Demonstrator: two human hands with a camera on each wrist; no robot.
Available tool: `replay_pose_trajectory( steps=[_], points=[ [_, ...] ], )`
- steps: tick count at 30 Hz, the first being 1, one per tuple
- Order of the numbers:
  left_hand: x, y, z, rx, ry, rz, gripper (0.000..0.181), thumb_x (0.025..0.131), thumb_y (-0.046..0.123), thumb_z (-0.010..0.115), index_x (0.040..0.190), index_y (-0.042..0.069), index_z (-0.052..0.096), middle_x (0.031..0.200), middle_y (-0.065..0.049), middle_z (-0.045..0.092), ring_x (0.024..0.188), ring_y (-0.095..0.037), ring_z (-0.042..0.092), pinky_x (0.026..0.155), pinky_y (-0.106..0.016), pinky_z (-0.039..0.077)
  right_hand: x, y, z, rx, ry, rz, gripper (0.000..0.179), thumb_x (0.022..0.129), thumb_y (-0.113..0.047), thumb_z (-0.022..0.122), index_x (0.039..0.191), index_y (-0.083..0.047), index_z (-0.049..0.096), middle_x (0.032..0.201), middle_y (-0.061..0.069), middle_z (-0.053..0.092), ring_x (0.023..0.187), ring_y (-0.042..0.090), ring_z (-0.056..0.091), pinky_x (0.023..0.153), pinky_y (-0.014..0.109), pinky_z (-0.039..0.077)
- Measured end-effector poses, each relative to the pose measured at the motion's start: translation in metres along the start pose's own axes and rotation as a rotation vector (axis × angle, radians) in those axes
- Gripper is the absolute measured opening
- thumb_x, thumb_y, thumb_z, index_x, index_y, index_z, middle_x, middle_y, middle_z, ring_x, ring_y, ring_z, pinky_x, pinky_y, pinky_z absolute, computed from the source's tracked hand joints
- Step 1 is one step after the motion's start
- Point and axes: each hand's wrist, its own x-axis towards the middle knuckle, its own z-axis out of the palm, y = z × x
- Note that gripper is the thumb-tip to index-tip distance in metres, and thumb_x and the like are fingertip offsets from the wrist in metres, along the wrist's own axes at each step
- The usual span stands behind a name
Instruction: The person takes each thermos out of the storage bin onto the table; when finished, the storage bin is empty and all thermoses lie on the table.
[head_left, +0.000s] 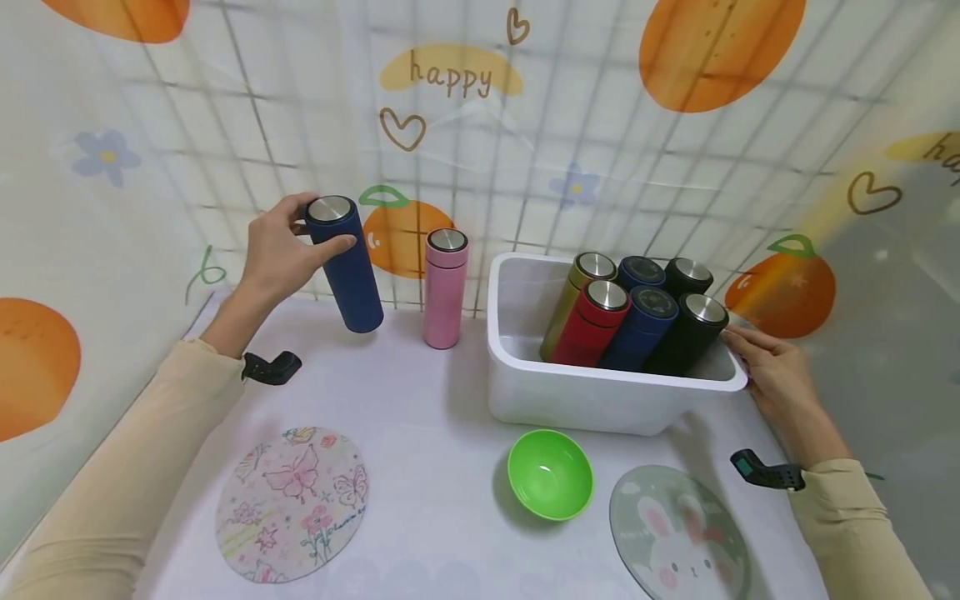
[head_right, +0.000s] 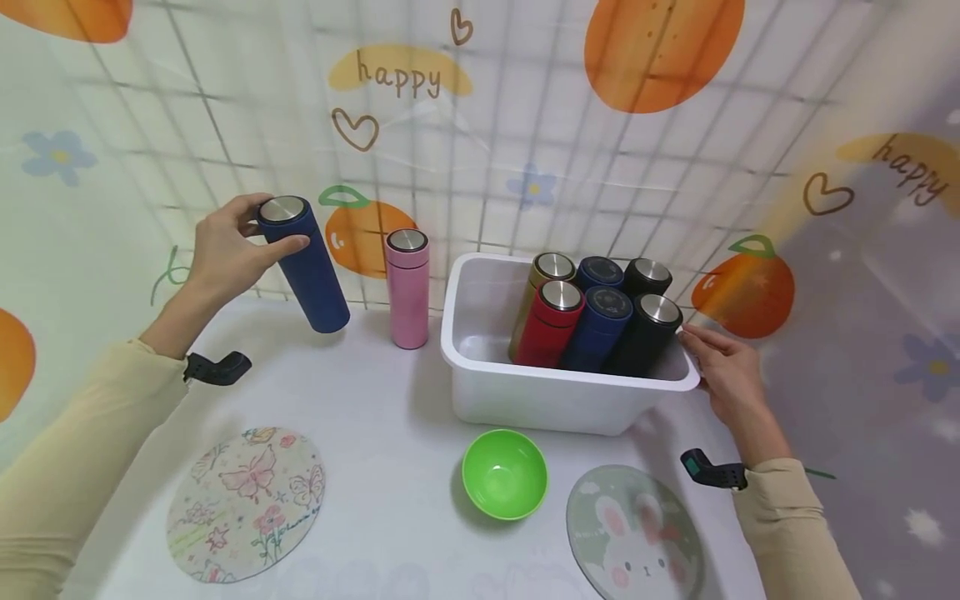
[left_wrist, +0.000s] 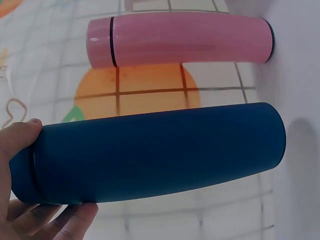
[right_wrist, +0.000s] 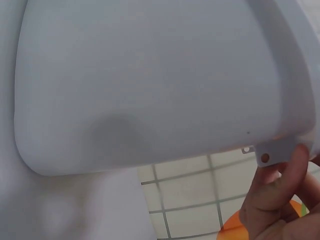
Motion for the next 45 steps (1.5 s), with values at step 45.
replay_pose_trajectory(
  steps=[45],
  points=[
    [0.022, -0.02, 0.053, 0.049, -0.207, -0.072, 0.087, 0.089, 0.043, 0.075, 0.154, 0.005, 0.031, 0.151, -0.023, 0.041, 0.129, -0.046, 0.049, 0.1, -0.056, 0.046, 0.003, 0.003, 0.001, 0.055, -0.004, -0.055, 0.015, 0.087, -0.02, 0.079, 0.102, -0.023, 0.082, 0.107, -0.005, 0.057, 0.078, 0.005, 0.062, 0.063, 0.02, 0.056]
  ],
)
